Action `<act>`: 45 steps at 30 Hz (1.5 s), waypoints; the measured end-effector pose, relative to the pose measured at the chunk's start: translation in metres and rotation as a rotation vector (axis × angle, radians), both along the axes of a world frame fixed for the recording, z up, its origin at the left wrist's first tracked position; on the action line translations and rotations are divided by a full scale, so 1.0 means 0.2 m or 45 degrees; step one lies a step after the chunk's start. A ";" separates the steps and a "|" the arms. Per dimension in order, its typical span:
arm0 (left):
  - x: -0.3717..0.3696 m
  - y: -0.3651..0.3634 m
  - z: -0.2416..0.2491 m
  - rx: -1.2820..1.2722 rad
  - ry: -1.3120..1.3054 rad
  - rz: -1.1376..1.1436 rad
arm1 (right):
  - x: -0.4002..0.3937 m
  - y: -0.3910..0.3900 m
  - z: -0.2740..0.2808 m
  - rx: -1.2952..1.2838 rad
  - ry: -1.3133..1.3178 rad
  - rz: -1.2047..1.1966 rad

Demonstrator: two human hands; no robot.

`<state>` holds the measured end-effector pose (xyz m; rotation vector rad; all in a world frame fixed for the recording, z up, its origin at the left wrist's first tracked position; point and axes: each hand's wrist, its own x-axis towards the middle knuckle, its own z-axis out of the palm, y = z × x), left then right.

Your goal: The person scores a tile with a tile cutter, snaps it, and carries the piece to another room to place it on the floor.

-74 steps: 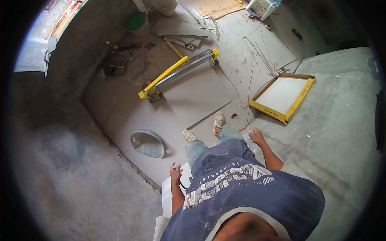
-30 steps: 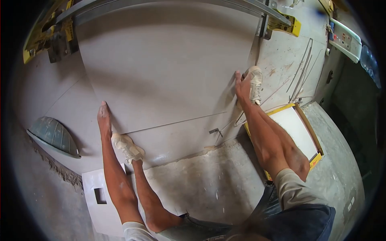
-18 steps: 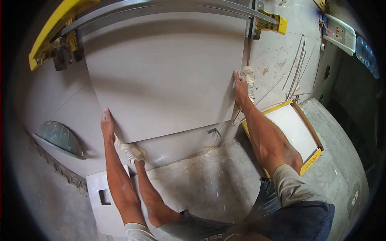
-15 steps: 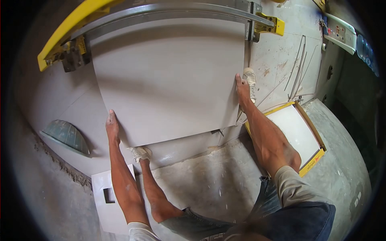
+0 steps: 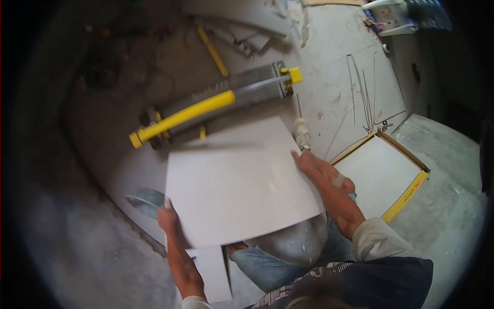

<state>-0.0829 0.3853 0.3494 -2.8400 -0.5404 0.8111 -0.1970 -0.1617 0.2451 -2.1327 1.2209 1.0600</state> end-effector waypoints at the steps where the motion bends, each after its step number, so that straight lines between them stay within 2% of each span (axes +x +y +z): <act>1: -0.11 0.03 0.14 0.008 -0.044 -0.181 | -0.01 -0.01 0.10 -0.056 -0.064 0.103; 2: -0.21 0.07 0.26 0.012 -0.008 -0.160 | -0.01 -0.04 0.22 -0.115 -0.122 0.193; 3: -0.28 0.02 0.46 0.018 0.066 -0.078 | 0.06 -0.07 0.43 -0.054 -0.078 0.160; 6: -0.59 -0.08 0.96 -0.057 0.179 -0.246 | 0.25 -0.33 1.11 0.142 -0.093 0.172; 7: -0.63 -0.26 1.16 0.090 0.207 0.088 | 0.24 -0.41 1.28 0.217 -0.101 0.212; 9: -0.81 -0.26 1.35 0.015 0.350 0.116 | 0.18 -0.53 1.37 0.153 -0.050 0.211; 10: -0.94 -0.18 1.32 0.113 0.445 0.184 | 0.14 -0.54 1.39 0.134 -0.013 0.230; 12: -0.94 -0.37 1.51 -0.010 0.467 0.243 | 0.04 -0.66 1.44 0.146 0.007 0.189; 14: -0.77 -0.72 1.68 -0.077 0.493 0.314 | -0.02 -0.82 1.53 0.068 -0.027 0.175; 15: -0.69 -0.82 1.69 -0.100 0.510 0.337 | -0.08 -0.89 1.58 -0.009 -0.055 0.170; 17: -0.51 -0.82 1.50 -0.199 0.515 -0.042 | -0.18 -1.03 1.65 -0.038 -0.061 0.111; 18: -0.38 -0.93 1.48 -0.204 0.499 -0.127 | -0.24 -1.07 1.64 -0.111 -0.051 0.012; 20: -0.14 -0.96 1.24 -0.163 0.493 -0.441 | -0.44 -1.15 1.72 -0.187 -0.162 -0.065; 21: 0.01 -1.10 1.24 -0.189 0.510 -0.504 | -0.49 -1.14 1.80 -0.310 -0.171 -0.131; 22: 0.12 -1.23 1.21 -0.376 0.340 -0.452 | -0.57 -1.18 1.82 -0.316 -0.118 -0.219; 24: 0.34 -1.61 1.41 -0.355 0.204 -0.540 | -0.68 -1.20 2.00 -0.348 -0.151 -0.327; 25: 0.43 -1.81 1.59 -0.321 0.221 -0.545 | -0.72 -1.21 2.06 -0.368 -0.117 -0.433; 27: 0.58 -2.08 1.66 -0.323 0.208 -0.678 | -0.82 -1.25 2.10 -0.387 -0.144 -0.609; 34: 0.78 -2.86 1.71 -0.328 0.087 -0.962 | -1.07 -1.38 2.00 -0.317 -0.122 -1.029; 37: 0.88 -3.22 1.60 -0.166 0.164 -1.098 | -1.14 -1.50 1.87 -0.275 -0.072 -1.142; 39: 0.86 -3.58 1.62 -0.103 0.210 -1.083 | -1.18 -1.75 1.78 -0.225 -0.046 -1.193; 41: 0.80 -3.78 1.75 -0.022 0.308 -1.017 | -1.24 -1.86 1.74 -0.099 0.007 -1.201; 45: 0.73 -4.19 1.82 -0.014 0.326 -1.057 | -1.31 -2.26 1.88 -0.087 0.026 -1.172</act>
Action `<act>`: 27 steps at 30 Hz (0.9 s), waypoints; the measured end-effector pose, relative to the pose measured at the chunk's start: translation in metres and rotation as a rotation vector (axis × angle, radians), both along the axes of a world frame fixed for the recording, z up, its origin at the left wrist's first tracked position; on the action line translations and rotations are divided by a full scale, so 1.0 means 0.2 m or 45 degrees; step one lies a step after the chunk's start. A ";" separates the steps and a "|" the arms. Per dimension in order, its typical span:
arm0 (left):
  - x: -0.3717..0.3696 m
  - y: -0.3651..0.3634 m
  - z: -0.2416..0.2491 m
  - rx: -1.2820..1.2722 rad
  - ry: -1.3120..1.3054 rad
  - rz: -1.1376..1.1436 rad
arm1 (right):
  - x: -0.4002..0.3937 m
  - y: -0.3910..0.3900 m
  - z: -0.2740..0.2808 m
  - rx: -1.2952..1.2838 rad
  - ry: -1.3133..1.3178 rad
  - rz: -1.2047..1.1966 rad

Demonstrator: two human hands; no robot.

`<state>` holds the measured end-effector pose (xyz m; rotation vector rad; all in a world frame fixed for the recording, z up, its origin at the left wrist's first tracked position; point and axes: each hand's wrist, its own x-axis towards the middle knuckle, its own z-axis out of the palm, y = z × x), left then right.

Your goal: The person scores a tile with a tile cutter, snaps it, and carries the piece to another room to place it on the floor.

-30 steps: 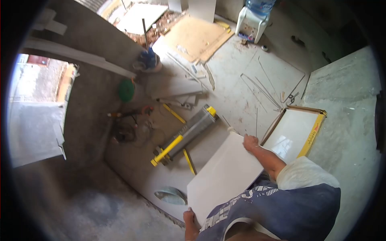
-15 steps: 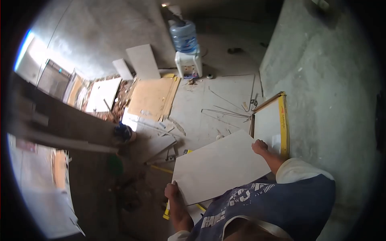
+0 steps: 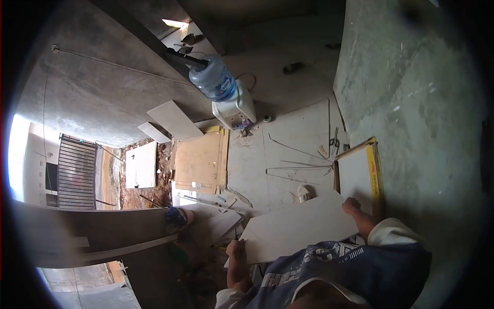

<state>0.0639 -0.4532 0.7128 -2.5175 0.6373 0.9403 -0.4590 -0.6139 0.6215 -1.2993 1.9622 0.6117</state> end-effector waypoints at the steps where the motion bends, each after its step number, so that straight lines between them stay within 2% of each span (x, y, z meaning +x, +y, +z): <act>1: -0.01 -0.13 -0.01 0.015 0.002 -0.031 | -0.04 -0.09 0.00 -0.021 0.001 -0.003; 4: 0.01 -0.57 -0.01 0.071 0.027 -0.127 | -0.09 -0.33 0.01 -0.095 -0.020 -0.049; 6: 0.03 -0.86 0.04 -0.067 0.094 -0.218 | -0.11 -0.47 0.09 -0.143 -0.040 -0.106; 8: 0.09 -1.12 -0.05 -0.214 0.121 -0.282 | -0.15 -0.60 0.01 -0.187 -0.003 -0.099; 9: 0.02 -1.31 0.06 -0.248 0.066 -0.308 | -0.17 -0.68 -0.04 -0.210 0.017 -0.095; 10: 0.06 -1.46 -0.04 -0.221 0.074 -0.325 | -0.18 -0.75 -0.07 -0.240 0.024 -0.145; 13: 0.07 -1.95 -0.06 -0.174 0.119 -0.405 | -0.17 -1.03 -0.05 -0.266 0.031 -0.246; 17: 0.14 -2.65 -0.36 -0.136 0.174 -0.593 | -0.22 -1.41 -0.22 -0.354 0.034 -0.171; 18: 0.18 -3.03 -0.51 -0.138 0.154 -0.666 | -0.22 -1.61 -0.25 -0.365 0.059 -0.132; 20: 0.20 -3.51 -0.63 -0.150 0.170 -0.845 | -0.20 -1.80 -0.30 -0.319 0.115 -0.021; 21: 0.19 -3.73 -0.70 -0.286 0.199 -0.872 | -0.18 -1.87 -0.29 -0.285 0.144 0.028; 22: 0.22 -3.81 -0.76 -0.347 0.236 -0.902 | -0.17 -1.93 -0.25 -0.230 0.153 0.058; 23: 0.22 -4.03 -0.74 -0.314 0.506 0.270 | -0.15 -2.00 -0.21 -0.175 0.150 0.073; 24: 0.16 -4.26 -0.57 -0.209 0.239 -0.898 | -0.15 -2.11 -0.19 -0.155 0.151 0.091; 27: 0.20 -4.79 -0.84 -0.585 0.105 -1.078 | -0.10 -2.46 -0.10 -0.137 0.178 0.172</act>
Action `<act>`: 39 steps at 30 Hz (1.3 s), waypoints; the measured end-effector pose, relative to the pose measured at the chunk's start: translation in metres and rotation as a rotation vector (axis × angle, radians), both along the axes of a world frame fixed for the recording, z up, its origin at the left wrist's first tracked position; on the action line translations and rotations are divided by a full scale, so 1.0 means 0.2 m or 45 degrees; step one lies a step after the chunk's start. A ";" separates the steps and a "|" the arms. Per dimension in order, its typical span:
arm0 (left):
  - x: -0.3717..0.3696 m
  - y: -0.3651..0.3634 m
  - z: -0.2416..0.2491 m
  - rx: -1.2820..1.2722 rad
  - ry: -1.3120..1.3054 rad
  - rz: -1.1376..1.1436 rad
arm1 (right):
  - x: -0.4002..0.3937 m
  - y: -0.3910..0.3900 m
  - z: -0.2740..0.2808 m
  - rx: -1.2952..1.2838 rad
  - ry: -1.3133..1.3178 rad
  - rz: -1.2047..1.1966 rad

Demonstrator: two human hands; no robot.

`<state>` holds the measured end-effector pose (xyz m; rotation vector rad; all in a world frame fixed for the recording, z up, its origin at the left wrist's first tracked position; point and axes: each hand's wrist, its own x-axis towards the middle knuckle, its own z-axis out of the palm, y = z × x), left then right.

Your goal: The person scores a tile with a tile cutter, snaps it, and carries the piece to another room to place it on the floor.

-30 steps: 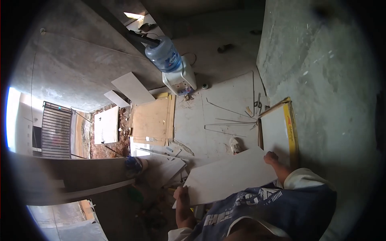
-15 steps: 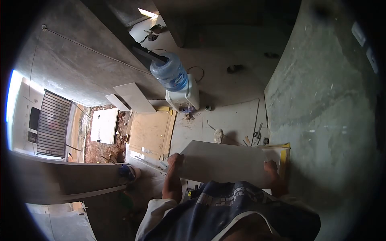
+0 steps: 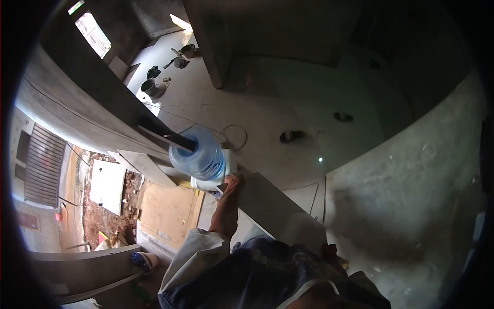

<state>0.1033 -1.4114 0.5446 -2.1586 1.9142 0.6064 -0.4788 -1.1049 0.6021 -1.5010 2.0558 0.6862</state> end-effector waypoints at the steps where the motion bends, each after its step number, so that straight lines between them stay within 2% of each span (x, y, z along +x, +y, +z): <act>1: 0.00 -0.18 -0.08 -0.128 -0.012 -0.068 | -0.02 -0.11 -0.02 0.003 0.013 0.035; 2: 0.00 -0.32 -0.13 -0.241 -0.031 -0.135 | -0.02 -0.23 -0.03 0.009 0.027 0.077; 3: -0.01 -0.46 -0.08 -0.153 -0.005 -0.120 | -0.03 -0.35 -0.04 0.016 0.041 0.118; 6: -0.15 -0.87 0.45 0.073 0.001 0.070 | -0.03 -0.73 -0.11 0.033 0.074 0.272; 8: -0.17 -1.05 0.52 0.137 0.017 0.170 | -0.04 -1.04 -0.17 0.040 0.093 0.403; 10: -0.10 -1.22 0.43 0.138 0.017 0.198 | -0.08 -1.41 -0.23 0.031 0.124 0.576; 11: -0.06 -1.28 0.26 0.109 0.013 0.176 | -0.13 -1.62 -0.27 0.008 0.138 0.661; 12: -0.02 -1.37 0.10 0.021 0.010 0.279 | -0.19 -1.89 -0.29 -0.049 0.127 0.723; 13: 0.05 -1.41 0.06 0.086 0.031 0.329 | -0.19 -2.12 -0.34 -0.099 0.099 0.778; 14: 0.10 -1.46 0.15 0.239 0.067 0.364 | -0.12 -2.24 -0.38 -0.115 0.062 0.817; 15: 0.12 -1.49 0.22 0.355 0.108 0.406 | -0.09 -2.43 -0.31 0.161 0.098 0.908; 16: 0.16 -1.49 0.29 0.426 0.149 0.456 | -0.13 -2.46 -0.18 0.214 0.075 0.722; 18: 0.22 -1.59 0.42 0.446 0.195 0.574 | -0.05 -2.91 -0.03 0.152 0.054 0.355; 21: 0.33 -1.75 0.45 0.458 0.205 0.804 | 0.23 -3.46 0.09 0.058 -0.049 -0.160; 24: 0.52 -1.94 0.37 0.523 0.230 0.942 | 0.53 -3.82 0.16 0.068 0.009 -0.119; 25: 0.60 -1.98 0.33 0.565 0.236 0.949 | 0.73 -3.95 0.34 0.186 -0.094 -0.295; 27: 0.74 -2.06 0.17 0.514 0.130 0.965 | 0.73 -4.06 0.08 0.049 -0.048 -0.010; 28: 0.83 -2.19 0.13 0.455 0.099 0.983 | 0.77 -4.25 0.05 -0.056 -0.015 0.145; 29: 0.87 -2.23 0.32 0.317 0.234 0.909 | 0.84 -4.34 0.06 -0.151 0.026 0.130; 32: 1.16 -2.46 0.24 0.666 0.262 1.001 | 1.10 -4.64 0.15 0.034 -0.115 0.025; 33: 1.23 -2.50 0.38 0.594 0.295 0.942 | 1.23 -4.71 0.24 0.082 -0.231 -0.098; 36: 1.42 -2.63 0.42 0.556 0.192 1.103 | 1.56 -4.98 0.26 -0.005 -0.128 0.061; 38: 1.53 -2.65 0.52 0.488 0.223 1.172 | 1.73 -5.22 0.21 0.006 -0.139 0.191; 39: 1.56 -2.65 0.57 0.468 0.208 1.225 | 1.88 -5.32 0.27 0.035 -0.146 0.228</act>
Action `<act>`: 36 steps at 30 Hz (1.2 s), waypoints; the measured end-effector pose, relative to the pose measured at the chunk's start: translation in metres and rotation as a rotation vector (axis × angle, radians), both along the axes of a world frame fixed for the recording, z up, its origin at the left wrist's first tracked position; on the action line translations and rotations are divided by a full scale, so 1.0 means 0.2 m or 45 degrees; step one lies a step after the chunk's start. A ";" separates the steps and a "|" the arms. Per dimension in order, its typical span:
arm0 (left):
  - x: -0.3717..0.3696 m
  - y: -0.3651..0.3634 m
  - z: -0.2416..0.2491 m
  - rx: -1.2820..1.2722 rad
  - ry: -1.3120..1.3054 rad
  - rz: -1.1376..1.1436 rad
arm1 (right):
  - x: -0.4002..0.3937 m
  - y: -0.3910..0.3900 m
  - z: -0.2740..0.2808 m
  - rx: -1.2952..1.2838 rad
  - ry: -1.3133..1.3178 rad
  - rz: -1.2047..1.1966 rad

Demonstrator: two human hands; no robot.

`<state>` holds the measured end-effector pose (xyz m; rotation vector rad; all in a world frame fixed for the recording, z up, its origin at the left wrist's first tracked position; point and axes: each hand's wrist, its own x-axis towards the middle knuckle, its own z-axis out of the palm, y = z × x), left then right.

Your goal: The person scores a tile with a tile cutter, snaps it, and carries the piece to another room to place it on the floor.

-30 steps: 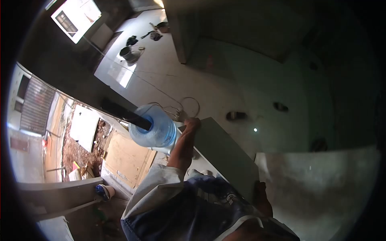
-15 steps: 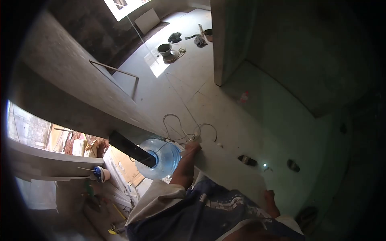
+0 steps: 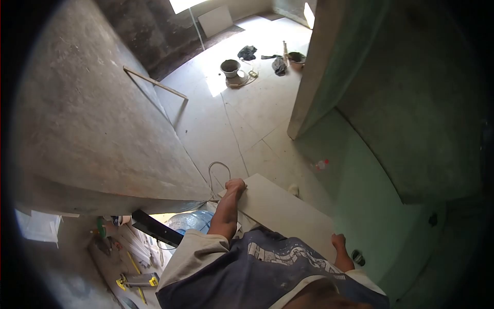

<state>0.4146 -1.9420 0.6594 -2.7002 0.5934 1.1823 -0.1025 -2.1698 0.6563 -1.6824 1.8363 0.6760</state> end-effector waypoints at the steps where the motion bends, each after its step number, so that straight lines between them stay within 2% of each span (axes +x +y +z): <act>1: 0.05 0.00 0.02 0.004 -0.031 0.045 | 0.12 -0.07 0.02 0.035 -0.006 0.034; 2: 0.11 -0.02 0.02 0.041 -0.015 0.082 | 0.16 -0.21 -0.11 0.033 0.006 0.093; 5: 0.28 -0.03 -0.04 0.096 0.031 0.166 | 0.51 -0.56 -0.24 0.123 -0.023 0.270; 6: 0.33 -0.03 -0.03 0.073 0.052 0.186 | 0.67 -0.67 -0.24 0.053 0.022 0.330; 8: 0.50 -0.07 0.02 0.041 0.019 0.284 | 0.90 -0.92 -0.48 -0.201 0.055 0.517; 9: 0.51 -0.04 0.04 0.073 0.000 0.359 | 1.01 -1.01 -0.49 -0.100 -0.009 0.527; 12: 0.57 0.06 0.05 0.063 -0.009 0.570 | 1.59 -1.21 -0.20 0.017 -0.077 0.639; 14: 0.58 0.11 0.00 0.087 0.085 0.731 | 1.79 -1.39 -0.45 -0.220 -0.206 0.762; 15: 0.61 0.12 -0.01 0.094 0.116 0.810 | 1.93 -1.47 -0.43 -0.181 -0.127 0.817; 17: 0.65 0.14 0.05 0.092 0.062 0.815 | 2.38 -1.46 -0.22 -0.099 -0.010 0.900; 21: 0.86 0.28 -0.09 0.172 0.069 0.913 | 2.94 -1.47 -0.26 0.079 -0.016 1.009; 24: 1.12 0.24 -0.11 0.111 0.123 1.014 | 3.25 -1.52 -0.44 -0.025 0.045 1.098; 25: 1.14 0.29 -0.05 0.120 0.141 1.046 | 3.32 -1.51 -0.39 0.009 0.031 1.125; 26: 1.23 0.18 0.16 0.178 0.083 1.117 | 3.44 -1.48 -0.31 0.046 0.000 1.142; 29: 1.48 0.24 0.10 0.216 0.082 1.114 | 3.71 -1.41 -0.27 0.105 -0.015 1.097; 32: 1.75 0.15 0.19 0.230 0.043 1.086 | 3.91 -1.51 -0.43 0.121 -0.013 1.098; 36: 2.17 0.02 0.08 0.284 0.049 0.964 | 4.26 -1.63 -0.51 0.131 -0.026 1.098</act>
